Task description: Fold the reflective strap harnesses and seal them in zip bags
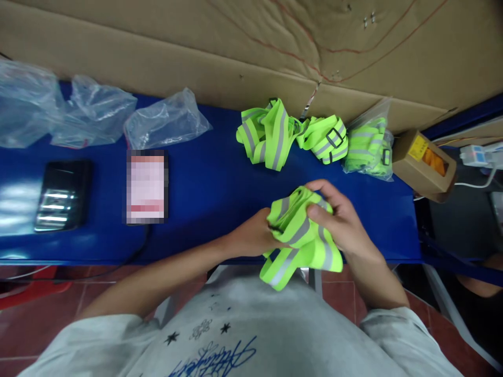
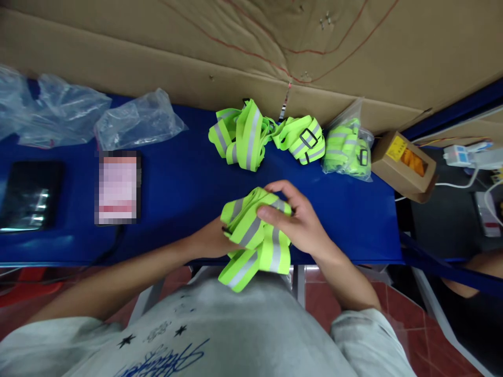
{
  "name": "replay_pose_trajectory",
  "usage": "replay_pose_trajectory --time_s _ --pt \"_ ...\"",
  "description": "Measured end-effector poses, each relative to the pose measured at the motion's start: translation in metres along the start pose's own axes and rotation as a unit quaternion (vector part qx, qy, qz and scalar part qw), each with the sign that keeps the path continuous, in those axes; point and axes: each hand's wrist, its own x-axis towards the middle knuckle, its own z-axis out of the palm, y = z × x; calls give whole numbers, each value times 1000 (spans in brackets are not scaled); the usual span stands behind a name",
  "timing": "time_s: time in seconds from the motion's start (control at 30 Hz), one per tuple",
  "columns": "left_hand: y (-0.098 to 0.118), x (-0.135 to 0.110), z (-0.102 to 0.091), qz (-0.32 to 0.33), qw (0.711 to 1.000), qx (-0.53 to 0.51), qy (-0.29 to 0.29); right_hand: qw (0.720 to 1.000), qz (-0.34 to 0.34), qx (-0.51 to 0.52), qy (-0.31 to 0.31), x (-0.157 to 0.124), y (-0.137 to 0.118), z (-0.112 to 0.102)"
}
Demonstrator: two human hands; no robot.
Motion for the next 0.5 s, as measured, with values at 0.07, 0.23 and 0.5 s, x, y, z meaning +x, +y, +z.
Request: replay_pose_trajectory --time_s 0.07,0.23,0.5 --pt "-1 2 -2 24 999 -1 -32 999 -1 -3 -34 4 3 -1" --pt "2 0 -29 17 984 14 -174 968 -126 -170 137 -4 12 -9" --pt "12 8 -7 103 991 -90 -14 866 -354 -348 58 -9 9 -12"
